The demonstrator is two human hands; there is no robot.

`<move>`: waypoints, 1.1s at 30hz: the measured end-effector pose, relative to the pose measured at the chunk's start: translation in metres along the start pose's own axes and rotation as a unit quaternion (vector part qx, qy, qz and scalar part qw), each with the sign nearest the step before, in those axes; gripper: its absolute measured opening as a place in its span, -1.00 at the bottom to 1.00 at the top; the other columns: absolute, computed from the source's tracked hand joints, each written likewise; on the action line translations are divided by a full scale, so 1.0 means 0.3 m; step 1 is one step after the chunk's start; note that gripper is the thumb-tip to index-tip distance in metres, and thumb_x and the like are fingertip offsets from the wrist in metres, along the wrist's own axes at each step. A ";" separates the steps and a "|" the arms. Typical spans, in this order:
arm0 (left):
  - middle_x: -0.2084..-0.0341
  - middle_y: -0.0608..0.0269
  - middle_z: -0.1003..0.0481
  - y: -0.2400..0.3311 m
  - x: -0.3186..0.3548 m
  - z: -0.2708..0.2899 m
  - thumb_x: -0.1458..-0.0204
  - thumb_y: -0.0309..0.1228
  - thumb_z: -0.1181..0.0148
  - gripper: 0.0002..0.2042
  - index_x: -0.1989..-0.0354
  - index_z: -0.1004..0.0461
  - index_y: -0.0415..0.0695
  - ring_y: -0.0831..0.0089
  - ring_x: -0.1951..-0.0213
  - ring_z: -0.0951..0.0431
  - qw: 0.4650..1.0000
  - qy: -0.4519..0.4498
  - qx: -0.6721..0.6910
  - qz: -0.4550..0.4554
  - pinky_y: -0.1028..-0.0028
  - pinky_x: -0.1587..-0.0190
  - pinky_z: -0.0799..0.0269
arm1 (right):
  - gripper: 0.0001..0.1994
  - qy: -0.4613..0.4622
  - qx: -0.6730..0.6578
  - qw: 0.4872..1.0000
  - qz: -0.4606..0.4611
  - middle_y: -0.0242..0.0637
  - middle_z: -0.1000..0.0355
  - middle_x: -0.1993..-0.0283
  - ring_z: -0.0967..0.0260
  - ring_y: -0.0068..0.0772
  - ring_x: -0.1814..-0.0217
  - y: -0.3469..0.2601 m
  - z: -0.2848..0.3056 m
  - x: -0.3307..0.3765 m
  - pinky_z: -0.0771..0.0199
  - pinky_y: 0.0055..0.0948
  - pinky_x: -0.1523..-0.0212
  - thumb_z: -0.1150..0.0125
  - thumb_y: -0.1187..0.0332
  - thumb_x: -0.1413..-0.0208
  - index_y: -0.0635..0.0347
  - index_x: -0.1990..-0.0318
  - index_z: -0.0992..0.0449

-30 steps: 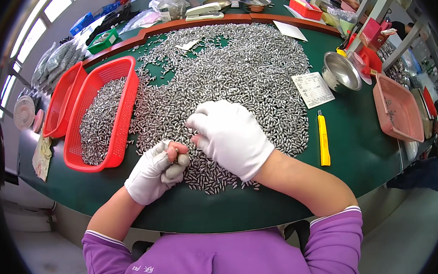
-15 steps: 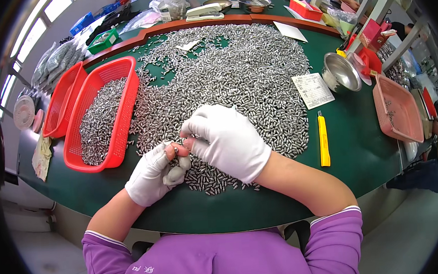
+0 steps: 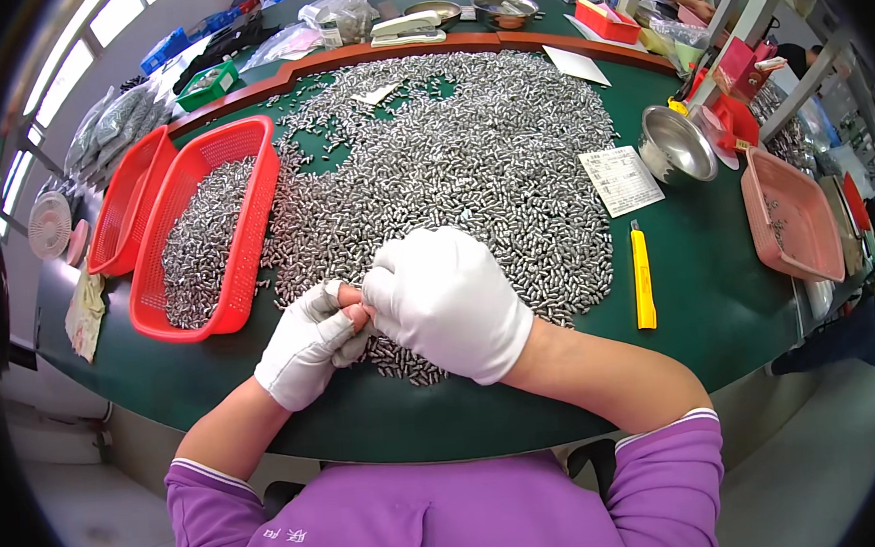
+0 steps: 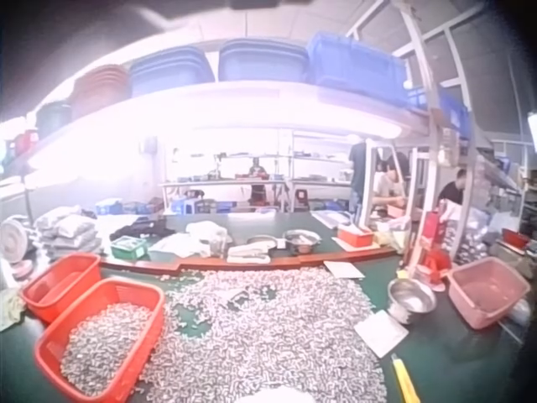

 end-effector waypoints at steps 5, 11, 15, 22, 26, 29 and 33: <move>0.41 0.30 -0.50 -0.001 0.001 -0.003 -0.15 -0.40 -0.22 -0.83 0.16 -0.43 -0.19 0.66 0.54 -0.31 1.000 0.000 -0.025 -0.004 0.65 0.49 -0.19 | -0.82 0.009 -0.029 1.000 0.002 -0.33 -0.39 0.49 -0.39 -0.23 0.44 -0.001 0.013 -0.007 -0.39 -0.30 0.44 -0.38 0.40 0.22 0.11 0.47 -0.47; 0.42 0.29 -0.50 0.016 0.008 -0.015 -0.13 -0.41 -0.23 -0.84 0.20 -0.44 -0.19 0.65 0.54 -0.31 0.999 -0.013 0.004 -0.037 0.63 0.49 -0.19 | -0.84 0.079 -0.059 0.994 -0.038 -0.29 -0.41 0.46 -0.41 -0.20 0.42 0.054 0.059 -0.030 -0.42 -0.30 0.38 -0.36 0.50 0.21 0.13 0.44 -0.49; 0.42 0.28 -0.50 0.011 0.011 -0.012 -0.12 -0.42 -0.25 -0.84 0.21 -0.43 -0.18 0.64 0.54 -0.31 0.999 0.000 0.013 -0.032 0.62 0.49 -0.19 | -0.89 -0.007 -0.092 0.996 -0.005 -0.36 -0.44 0.43 -0.43 -0.23 0.36 0.024 0.054 -0.031 -0.45 -0.30 0.34 -0.32 0.33 0.09 0.08 0.39 -0.54; 0.43 0.29 -0.49 0.010 0.012 -0.012 -0.09 -0.46 -0.27 -0.85 0.24 -0.42 -0.19 0.64 0.54 -0.33 0.999 0.019 -0.024 -0.023 0.62 0.51 -0.22 | -0.83 0.008 -0.054 0.998 0.024 -0.35 -0.41 0.51 -0.40 -0.24 0.48 -0.012 0.027 -0.026 -0.39 -0.32 0.48 -0.41 0.39 0.23 0.10 0.48 -0.49; 0.44 0.29 -0.48 0.007 0.011 -0.012 -0.09 -0.48 -0.27 -0.85 0.24 -0.44 -0.21 0.65 0.55 -0.33 0.999 0.020 -0.033 -0.026 0.62 0.51 -0.23 | -0.83 0.000 -0.045 0.999 0.019 -0.35 -0.38 0.52 -0.39 -0.23 0.48 -0.011 0.026 -0.025 -0.38 -0.30 0.47 -0.39 0.41 0.23 0.11 0.48 -0.47; 0.44 0.29 -0.48 0.020 0.014 -0.020 -0.10 -0.48 -0.25 -0.85 0.20 -0.45 -0.23 0.65 0.56 -0.32 0.998 0.035 -0.046 -0.020 0.64 0.51 -0.22 | -0.84 0.057 0.006 0.998 -0.002 -0.31 -0.39 0.48 -0.39 -0.19 0.44 0.023 0.057 -0.036 -0.39 -0.26 0.41 -0.35 0.46 0.22 0.12 0.47 -0.45; 0.42 0.29 -0.50 0.022 0.014 -0.019 -0.12 -0.47 -0.23 -0.83 0.15 -0.46 -0.24 0.65 0.56 -0.32 0.998 0.041 -0.050 -0.023 0.64 0.51 -0.21 | -0.75 -0.106 0.226 0.947 -0.200 -0.22 -0.44 0.30 -0.43 -0.14 0.20 0.211 0.049 -0.008 -0.42 -0.21 0.16 -0.19 0.17 -0.09 0.19 0.28 -0.51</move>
Point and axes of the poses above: each hand's wrist, its own x-axis away from the middle knuckle, its own z-axis out of the back of the hand, y = z × x, the point moved 3 cm from there along -x, towards the middle knuckle
